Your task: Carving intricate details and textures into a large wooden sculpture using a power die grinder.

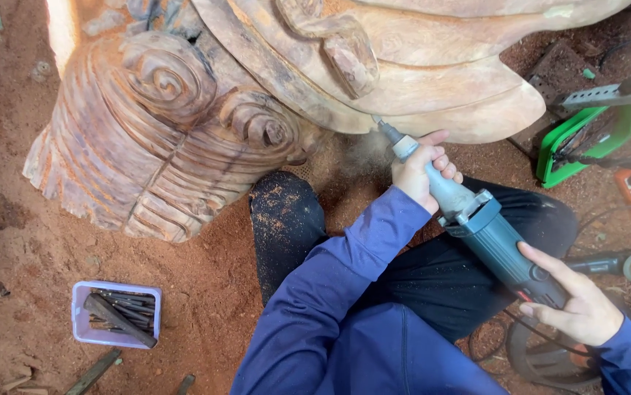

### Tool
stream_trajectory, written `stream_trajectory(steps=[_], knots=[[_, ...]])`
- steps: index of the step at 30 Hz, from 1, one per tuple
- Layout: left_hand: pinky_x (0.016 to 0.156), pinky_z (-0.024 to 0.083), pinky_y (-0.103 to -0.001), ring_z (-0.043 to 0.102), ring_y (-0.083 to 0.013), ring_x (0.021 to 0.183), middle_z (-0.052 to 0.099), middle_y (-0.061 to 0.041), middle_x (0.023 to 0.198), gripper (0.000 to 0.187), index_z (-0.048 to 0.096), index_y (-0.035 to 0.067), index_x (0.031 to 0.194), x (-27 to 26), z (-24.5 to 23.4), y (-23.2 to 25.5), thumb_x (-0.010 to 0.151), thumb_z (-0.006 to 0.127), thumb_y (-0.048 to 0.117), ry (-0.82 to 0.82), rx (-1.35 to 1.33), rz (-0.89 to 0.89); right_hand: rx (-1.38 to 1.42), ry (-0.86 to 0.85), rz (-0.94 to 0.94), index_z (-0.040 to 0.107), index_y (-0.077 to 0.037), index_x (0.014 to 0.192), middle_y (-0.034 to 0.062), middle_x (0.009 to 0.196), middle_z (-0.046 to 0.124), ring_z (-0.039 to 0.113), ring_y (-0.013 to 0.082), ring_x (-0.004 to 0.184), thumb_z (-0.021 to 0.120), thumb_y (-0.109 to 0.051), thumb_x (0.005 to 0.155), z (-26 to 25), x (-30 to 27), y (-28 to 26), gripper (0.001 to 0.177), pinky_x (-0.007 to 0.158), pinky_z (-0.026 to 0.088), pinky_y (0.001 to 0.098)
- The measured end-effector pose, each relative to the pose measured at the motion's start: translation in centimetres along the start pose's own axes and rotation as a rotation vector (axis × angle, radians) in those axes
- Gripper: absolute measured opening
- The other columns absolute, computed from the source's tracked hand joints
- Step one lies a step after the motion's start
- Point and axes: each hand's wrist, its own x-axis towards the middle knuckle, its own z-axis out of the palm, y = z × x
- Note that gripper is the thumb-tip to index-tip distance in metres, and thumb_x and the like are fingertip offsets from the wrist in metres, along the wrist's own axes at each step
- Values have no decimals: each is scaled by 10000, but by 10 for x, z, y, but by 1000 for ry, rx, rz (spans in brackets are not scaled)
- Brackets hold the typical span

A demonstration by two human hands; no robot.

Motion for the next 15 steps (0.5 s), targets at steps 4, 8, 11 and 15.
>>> stream_trajectory(steps=[4,8,11,15], knots=[[493,425,-336,441,-134,470,412,0,572,348,623,-2,1170,8,-6,-12,832,564,61,-28,-8,11,188,-36,120,455,-163,1561,25,1576,528,768,209,948,839,134,625,-4,-3,-4,1055,895,671,357],[482,452,-339,459,-142,473,422,-10,561,280,648,16,1108,21,-13,-30,838,585,60,-53,-4,-3,198,-11,149,444,-152,1582,42,1527,532,742,234,960,802,170,637,-9,-12,2,1060,919,643,371],[473,510,-348,515,-154,482,466,-20,580,225,659,-11,1054,13,-9,-45,844,623,63,-68,25,2,133,51,175,473,-158,1596,86,1376,648,760,236,914,865,108,600,-7,-32,12,1103,922,593,340],[613,661,-412,740,-323,708,724,-247,859,225,695,-51,1047,-23,0,-43,883,745,95,-181,108,-5,6,144,223,482,-182,1615,130,1139,816,804,210,921,920,4,587,9,-65,26,1133,968,552,320]])
